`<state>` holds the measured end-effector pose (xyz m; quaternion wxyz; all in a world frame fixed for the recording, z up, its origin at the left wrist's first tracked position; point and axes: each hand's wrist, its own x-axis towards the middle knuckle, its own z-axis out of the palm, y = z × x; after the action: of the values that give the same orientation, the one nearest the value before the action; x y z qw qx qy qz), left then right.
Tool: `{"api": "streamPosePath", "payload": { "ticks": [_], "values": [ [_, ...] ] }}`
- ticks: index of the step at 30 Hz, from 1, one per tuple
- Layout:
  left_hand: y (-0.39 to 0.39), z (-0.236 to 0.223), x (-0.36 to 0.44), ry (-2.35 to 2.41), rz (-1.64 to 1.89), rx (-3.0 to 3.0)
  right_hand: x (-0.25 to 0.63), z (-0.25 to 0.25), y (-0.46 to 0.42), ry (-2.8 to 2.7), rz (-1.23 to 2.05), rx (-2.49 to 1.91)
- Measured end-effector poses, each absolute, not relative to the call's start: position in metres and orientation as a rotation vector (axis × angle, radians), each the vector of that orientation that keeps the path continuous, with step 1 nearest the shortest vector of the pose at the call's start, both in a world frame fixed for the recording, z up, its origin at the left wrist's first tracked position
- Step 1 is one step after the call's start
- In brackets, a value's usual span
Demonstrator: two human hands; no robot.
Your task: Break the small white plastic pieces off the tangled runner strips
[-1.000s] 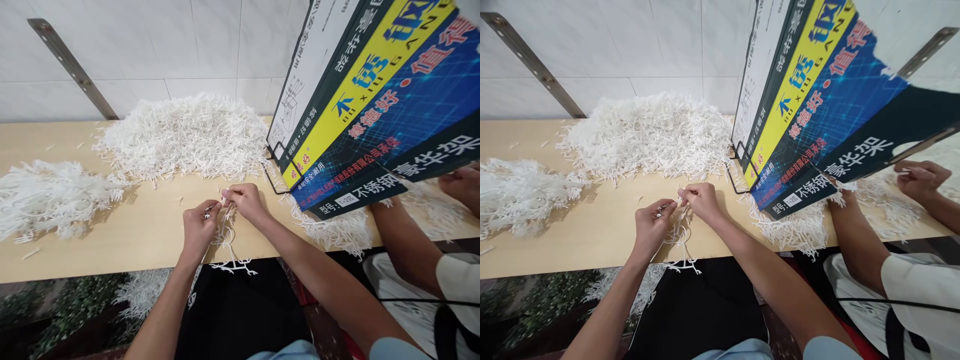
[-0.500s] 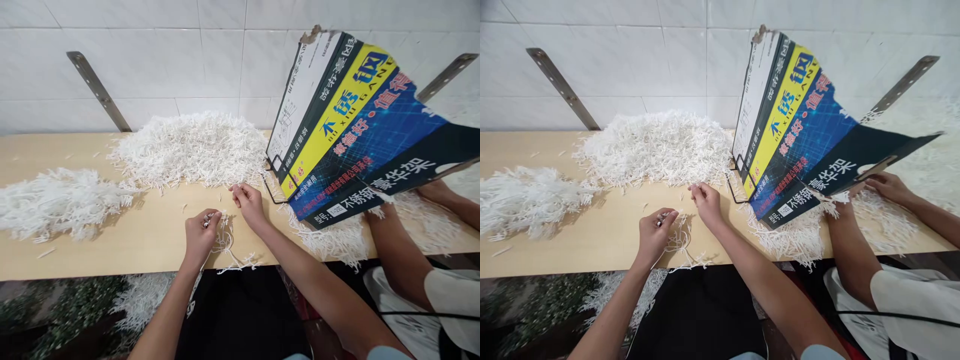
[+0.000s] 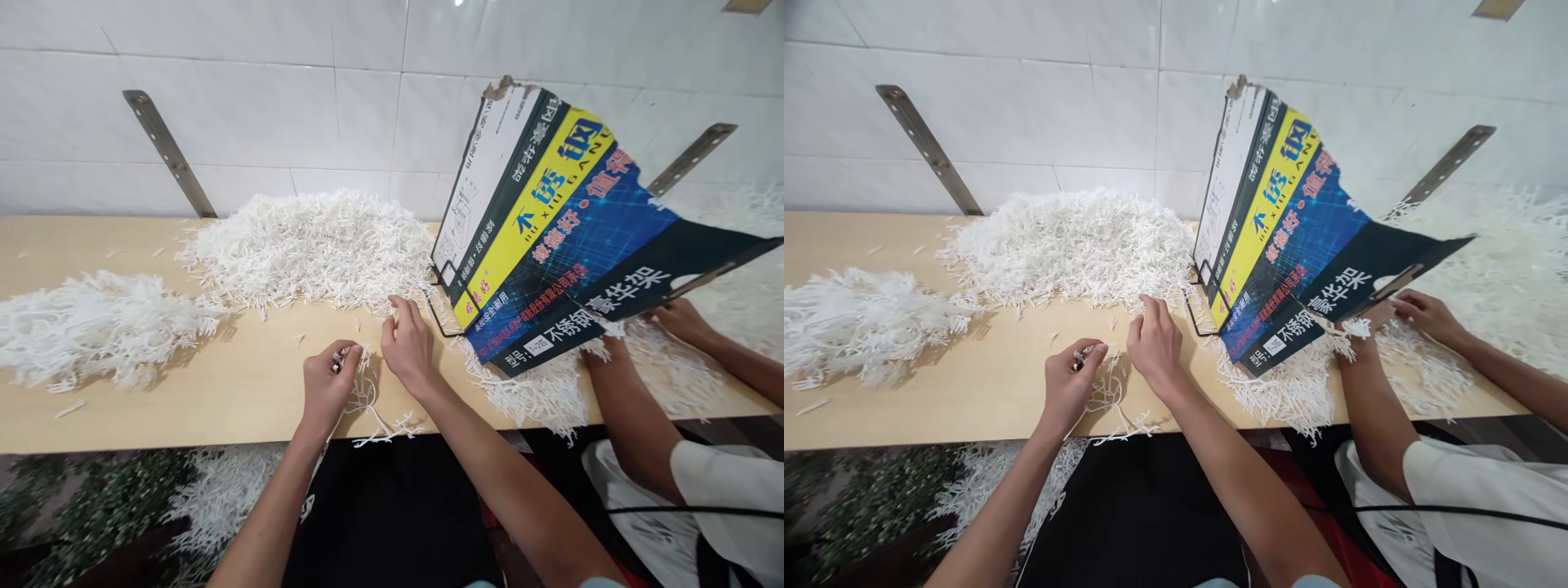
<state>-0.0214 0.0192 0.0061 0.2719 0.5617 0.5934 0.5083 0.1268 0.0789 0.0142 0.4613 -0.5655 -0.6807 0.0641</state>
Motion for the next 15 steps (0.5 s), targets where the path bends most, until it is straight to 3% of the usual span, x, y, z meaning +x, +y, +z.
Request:
{"api": "streamPosePath", "payload": {
  "ticks": [8, 15],
  "values": [
    [-0.028, 0.012, -0.023, 1.505, 1.478, 1.689, 0.155, 0.0, 0.005, -1.652, -0.225, -1.186],
    [-0.128, -0.003, -0.053, 1.773, 1.769, 1.848, 0.156, -0.003, -0.044, -2.045, 0.237, -1.207]
  ]
}}
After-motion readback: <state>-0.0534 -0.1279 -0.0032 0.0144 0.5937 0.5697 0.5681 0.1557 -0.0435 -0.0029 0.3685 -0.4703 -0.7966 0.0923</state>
